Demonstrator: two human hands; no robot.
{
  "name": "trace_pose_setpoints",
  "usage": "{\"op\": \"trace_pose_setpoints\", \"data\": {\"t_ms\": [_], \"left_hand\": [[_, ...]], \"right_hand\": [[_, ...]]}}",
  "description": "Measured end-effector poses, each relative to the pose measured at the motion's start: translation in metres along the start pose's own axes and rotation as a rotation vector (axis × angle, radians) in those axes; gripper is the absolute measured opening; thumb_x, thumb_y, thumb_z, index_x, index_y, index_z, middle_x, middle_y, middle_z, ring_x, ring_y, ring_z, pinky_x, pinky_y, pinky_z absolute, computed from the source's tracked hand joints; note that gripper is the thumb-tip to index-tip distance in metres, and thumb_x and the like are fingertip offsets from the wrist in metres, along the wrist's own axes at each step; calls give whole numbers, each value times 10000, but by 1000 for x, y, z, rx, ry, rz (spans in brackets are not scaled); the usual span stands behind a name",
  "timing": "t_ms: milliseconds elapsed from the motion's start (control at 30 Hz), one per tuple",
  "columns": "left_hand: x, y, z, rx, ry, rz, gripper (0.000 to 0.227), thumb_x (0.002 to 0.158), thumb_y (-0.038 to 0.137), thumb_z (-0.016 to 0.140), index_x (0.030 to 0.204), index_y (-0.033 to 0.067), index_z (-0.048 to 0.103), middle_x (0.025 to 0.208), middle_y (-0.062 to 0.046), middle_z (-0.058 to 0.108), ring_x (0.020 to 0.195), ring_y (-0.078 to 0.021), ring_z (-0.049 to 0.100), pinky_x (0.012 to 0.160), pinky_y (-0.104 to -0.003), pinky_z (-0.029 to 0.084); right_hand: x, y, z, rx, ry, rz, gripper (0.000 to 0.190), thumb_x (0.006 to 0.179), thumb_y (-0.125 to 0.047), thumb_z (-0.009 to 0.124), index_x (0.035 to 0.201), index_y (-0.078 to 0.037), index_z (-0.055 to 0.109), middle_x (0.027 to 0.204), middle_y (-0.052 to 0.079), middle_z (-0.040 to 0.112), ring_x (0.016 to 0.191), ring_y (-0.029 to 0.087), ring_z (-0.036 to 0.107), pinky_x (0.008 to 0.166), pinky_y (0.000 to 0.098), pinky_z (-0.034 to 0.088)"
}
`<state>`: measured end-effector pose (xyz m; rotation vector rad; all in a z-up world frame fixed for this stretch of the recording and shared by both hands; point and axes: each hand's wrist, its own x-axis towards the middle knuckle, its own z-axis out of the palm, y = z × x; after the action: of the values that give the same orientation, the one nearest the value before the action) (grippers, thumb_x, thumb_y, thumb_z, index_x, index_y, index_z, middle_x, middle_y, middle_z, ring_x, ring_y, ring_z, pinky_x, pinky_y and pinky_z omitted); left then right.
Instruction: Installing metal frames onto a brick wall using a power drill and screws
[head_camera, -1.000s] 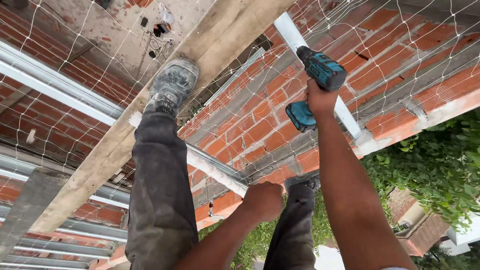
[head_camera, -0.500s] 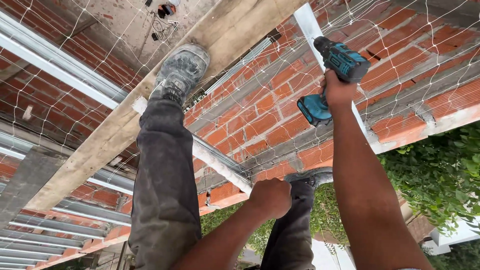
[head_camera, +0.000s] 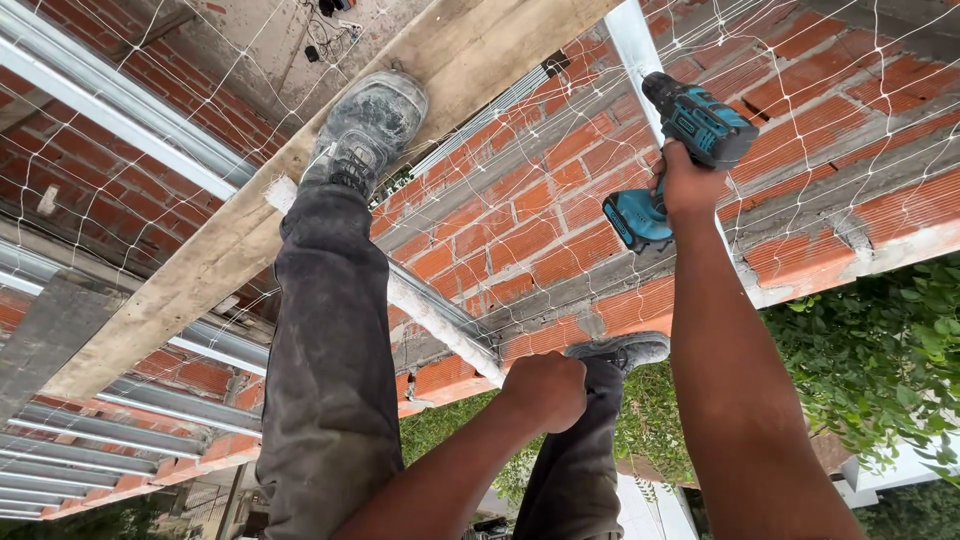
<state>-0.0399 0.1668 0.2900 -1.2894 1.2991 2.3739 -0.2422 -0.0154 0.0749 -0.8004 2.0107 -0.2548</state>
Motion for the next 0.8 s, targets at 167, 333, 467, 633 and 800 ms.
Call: {"op": "trace_pose_setpoints", "data": {"t_ms": [167, 333, 467, 633, 800], "left_hand": [[1, -2, -1, 16, -13, -1, 292, 919, 158, 495, 1003, 10, 732, 877, -233, 720, 917, -463, 753, 773, -581, 615], [6, -5, 3, 22, -31, 10, 293, 926, 163, 490, 1016, 0, 715, 865, -225, 706, 891, -449, 754, 760, -577, 617], [6, -6, 6, 10, -30, 22, 287, 929, 146, 483, 998, -5, 717, 845, -230, 702, 868, -453, 752, 750, -563, 623], [3, -6, 1, 3, -59, 25, 295, 932, 145, 473, 1004, -9, 714, 849, -229, 705, 875, -450, 753, 757, -568, 624], [6, -7, 4, -7, -48, 29, 285, 928, 145, 479, 989, -11, 710, 825, -219, 698, 847, -439, 756, 739, -554, 624]], "right_hand": [[4, 2, 1, 13, 4, -12, 241, 926, -195, 717, 735, -50, 695, 583, 117, 663, 449, 238, 686, 395, 358, 595], [12, 8, -5, 5, -30, -38, 207, 938, -180, 710, 790, -36, 709, 605, 130, 671, 460, 239, 684, 391, 343, 589], [0, -9, -1, 11, -20, -24, 230, 911, -188, 712, 739, -35, 707, 583, 120, 665, 441, 228, 681, 395, 359, 602], [8, 0, -3, 14, -20, -16, 203, 916, -179, 708, 766, -42, 697, 591, 126, 655, 440, 222, 670, 382, 336, 578], [0, -8, -5, -11, -38, -23, 220, 912, -179, 706, 741, -40, 702, 588, 119, 658, 445, 211, 676, 394, 338, 590]]}}
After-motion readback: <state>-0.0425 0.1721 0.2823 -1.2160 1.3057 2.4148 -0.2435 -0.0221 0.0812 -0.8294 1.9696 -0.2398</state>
